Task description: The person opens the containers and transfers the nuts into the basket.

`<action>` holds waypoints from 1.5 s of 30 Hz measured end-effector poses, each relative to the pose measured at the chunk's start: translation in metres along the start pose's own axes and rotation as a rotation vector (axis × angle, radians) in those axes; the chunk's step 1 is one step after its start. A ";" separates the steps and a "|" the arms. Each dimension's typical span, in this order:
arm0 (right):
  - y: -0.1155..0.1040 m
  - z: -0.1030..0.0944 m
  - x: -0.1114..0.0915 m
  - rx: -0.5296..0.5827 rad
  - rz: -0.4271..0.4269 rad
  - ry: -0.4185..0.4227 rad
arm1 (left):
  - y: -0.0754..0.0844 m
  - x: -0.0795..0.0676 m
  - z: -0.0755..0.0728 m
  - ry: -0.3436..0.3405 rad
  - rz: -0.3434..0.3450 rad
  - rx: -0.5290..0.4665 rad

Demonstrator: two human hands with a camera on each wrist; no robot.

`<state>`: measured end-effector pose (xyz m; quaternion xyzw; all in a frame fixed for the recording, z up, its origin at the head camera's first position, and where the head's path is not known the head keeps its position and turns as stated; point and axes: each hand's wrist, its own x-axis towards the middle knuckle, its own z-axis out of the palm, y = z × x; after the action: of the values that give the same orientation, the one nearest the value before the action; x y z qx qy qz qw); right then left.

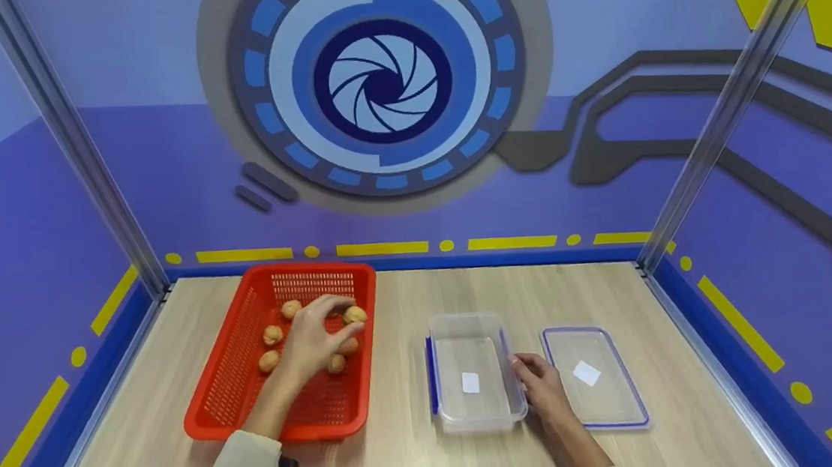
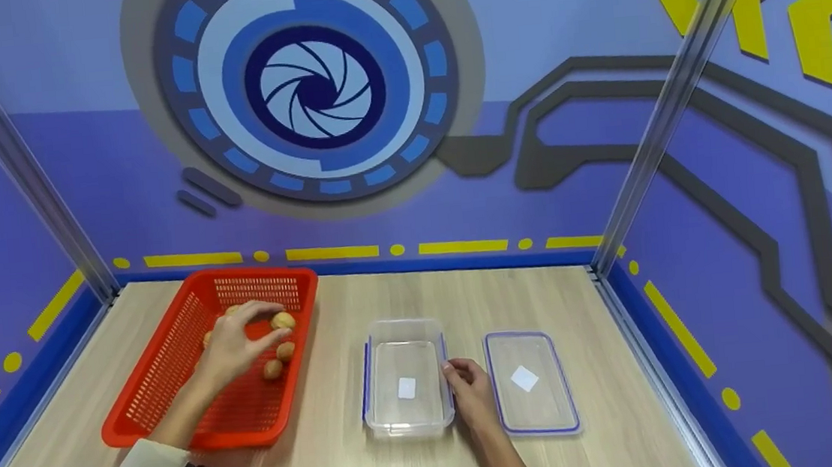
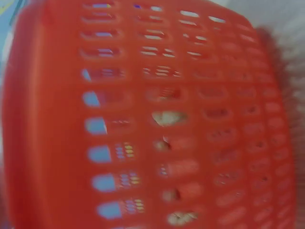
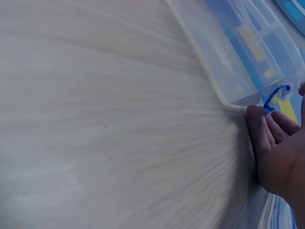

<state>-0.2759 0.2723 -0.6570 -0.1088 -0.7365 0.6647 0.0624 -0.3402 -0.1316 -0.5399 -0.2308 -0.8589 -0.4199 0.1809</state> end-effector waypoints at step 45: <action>0.005 0.001 0.004 0.011 0.001 0.022 | -0.056 -0.020 -0.004 0.054 -0.312 0.087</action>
<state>-0.2794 0.2722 -0.6628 -0.1162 -0.7322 0.6674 0.0709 -0.3541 -0.1698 -0.5837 -0.0752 -0.8965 -0.4113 0.1464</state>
